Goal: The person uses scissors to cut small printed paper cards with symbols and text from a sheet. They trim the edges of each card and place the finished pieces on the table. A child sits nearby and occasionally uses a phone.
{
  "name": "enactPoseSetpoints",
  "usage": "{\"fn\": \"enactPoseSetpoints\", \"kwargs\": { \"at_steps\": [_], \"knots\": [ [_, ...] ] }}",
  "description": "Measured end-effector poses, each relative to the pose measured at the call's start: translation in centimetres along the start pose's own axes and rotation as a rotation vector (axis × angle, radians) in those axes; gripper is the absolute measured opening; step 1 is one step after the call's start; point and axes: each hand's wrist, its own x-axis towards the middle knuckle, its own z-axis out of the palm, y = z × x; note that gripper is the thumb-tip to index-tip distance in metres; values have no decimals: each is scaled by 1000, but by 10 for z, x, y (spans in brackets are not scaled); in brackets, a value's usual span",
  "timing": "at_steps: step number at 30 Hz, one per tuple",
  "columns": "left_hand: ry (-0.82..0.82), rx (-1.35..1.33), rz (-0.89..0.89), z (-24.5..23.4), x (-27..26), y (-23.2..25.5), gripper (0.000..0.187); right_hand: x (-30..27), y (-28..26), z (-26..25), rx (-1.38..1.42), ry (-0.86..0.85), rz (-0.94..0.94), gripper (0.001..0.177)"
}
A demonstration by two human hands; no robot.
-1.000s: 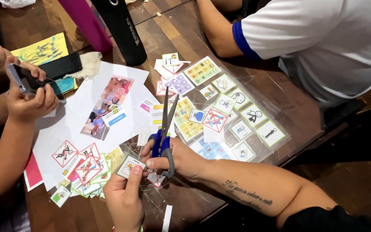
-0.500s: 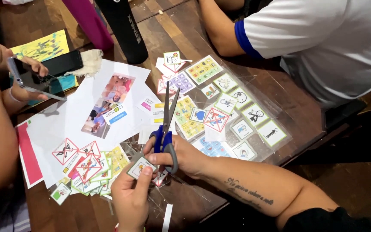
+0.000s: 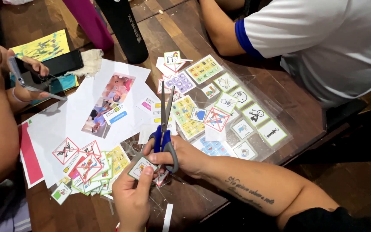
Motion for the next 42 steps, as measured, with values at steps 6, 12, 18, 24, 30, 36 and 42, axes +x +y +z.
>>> {"fn": "enactPoseSetpoints", "kwargs": {
  "at_steps": [6, 12, 18, 24, 30, 36, 42],
  "knots": [
    [-7, 58, 35, -2, 0, 2, 28, 0, -1, 0, 8, -15, -2, 30],
    [-4, -7, 2, 1, -1, 6, 26, 0, -3, 0, -6, -35, -17, 31],
    [-28, -1, 87, 1, 1, 8, 25, -1, -2, 0, 34, 5, 22, 30],
    [-45, 5, 132, 0, 3, 12, 24, 2, 4, -4, 10, 34, 18, 31],
    [-72, -29, 157, 1, 5, 20, 35, 1, 1, -2, 29, 60, 52, 28],
    [-66, -31, 149, 1, 8, 28, 23, 3, 6, -7, -141, 79, -48, 25],
    [7, -99, 38, -2, 12, 19, 29, 1, 3, -3, -202, 95, -63, 27]
  ]
}}
